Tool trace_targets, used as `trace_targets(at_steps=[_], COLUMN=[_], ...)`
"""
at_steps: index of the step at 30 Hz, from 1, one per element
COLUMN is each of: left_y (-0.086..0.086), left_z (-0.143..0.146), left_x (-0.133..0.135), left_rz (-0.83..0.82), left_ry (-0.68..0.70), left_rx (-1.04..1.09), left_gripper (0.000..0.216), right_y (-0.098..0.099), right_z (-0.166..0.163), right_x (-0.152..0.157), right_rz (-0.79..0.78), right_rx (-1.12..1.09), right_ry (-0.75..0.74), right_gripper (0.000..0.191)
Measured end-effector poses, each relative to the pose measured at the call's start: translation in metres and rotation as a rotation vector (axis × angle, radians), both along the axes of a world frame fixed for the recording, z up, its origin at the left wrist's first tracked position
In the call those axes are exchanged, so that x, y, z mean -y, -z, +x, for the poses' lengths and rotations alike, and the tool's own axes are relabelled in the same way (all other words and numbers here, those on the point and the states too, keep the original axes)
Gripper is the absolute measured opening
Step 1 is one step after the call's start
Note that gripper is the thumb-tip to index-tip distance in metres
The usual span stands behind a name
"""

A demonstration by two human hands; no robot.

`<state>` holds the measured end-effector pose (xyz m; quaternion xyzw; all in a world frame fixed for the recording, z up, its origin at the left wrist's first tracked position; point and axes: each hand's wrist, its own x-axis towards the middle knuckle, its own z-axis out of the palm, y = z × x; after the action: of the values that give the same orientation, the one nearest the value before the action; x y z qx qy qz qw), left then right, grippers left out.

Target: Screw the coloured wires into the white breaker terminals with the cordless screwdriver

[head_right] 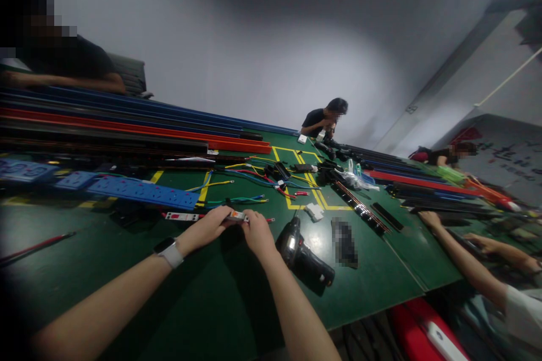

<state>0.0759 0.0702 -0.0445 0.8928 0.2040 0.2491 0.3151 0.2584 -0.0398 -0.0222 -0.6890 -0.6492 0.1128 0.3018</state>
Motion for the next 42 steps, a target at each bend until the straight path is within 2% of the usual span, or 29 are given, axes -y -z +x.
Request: trace_targets(at_steps=[4,9,13,16,19,21,24,25,27,29,35,39,42], left_y=[0.001,0.006,0.008,0.007,0.004,0.003,0.001,0.0,-0.001,-0.003,-0.005,-0.005,-0.005], left_z=[0.001,0.002,0.004,0.003,0.001,0.001,0.0,0.0,0.0,-0.001,-0.001,0.0,0.0], left_x=[-0.001,0.0,0.0,0.0,-0.001,-0.001,0.0,0.0,0.001,0.002,0.003,0.003,0.004], left_rz=[0.001,0.034,0.022,-0.007,-0.033,-0.043,-0.059,-0.065,-0.072,-0.074,-0.066,-0.043,-0.04], left_ry=[-0.021,-0.045,-0.058,-0.054,-0.041,-0.031,-0.029,-0.033,-0.046,-0.054,-0.054,-0.054,-0.062], left_rx=[-0.014,0.002,0.011,0.014,0.002,-0.005,-0.013,-0.013,-0.01,-0.007,-0.013,-0.008,-0.004], left_gripper=[0.012,0.009,0.007,0.008,0.011,0.012,0.011,0.011,0.011,0.012,0.013,0.013,0.011], right_y=[0.004,0.006,-0.009,-0.032,-0.053,-0.06,-0.062,-0.06,-0.057,-0.054,-0.048,-0.052,-0.058], right_z=[0.007,0.009,0.009,0.018,0.04,0.059,0.081,0.085,0.088,0.085,0.079,0.076,0.068], right_x=[0.0,0.002,0.017,0.046,0.09,0.12,0.153,0.159,0.163,0.159,0.145,0.153,0.16], right_rz=[-0.002,0.012,0.025,0.037,0.028,-0.015,-0.315,-0.395,-0.46,-0.451,-0.427,-0.409,-0.229], right_rx=[-0.089,-0.185,-0.179,-0.142,-0.089,-0.051,0.085,0.135,0.244,0.326,0.396,0.332,0.075], right_ry=[0.001,-0.001,0.055,0.146,0.232,0.27,0.31,0.306,0.3,0.302,0.347,0.383,0.406], right_gripper=[0.026,0.06,0.058,0.054,0.053,0.064,0.095,0.1,0.099,0.095,0.095,0.094,0.093])
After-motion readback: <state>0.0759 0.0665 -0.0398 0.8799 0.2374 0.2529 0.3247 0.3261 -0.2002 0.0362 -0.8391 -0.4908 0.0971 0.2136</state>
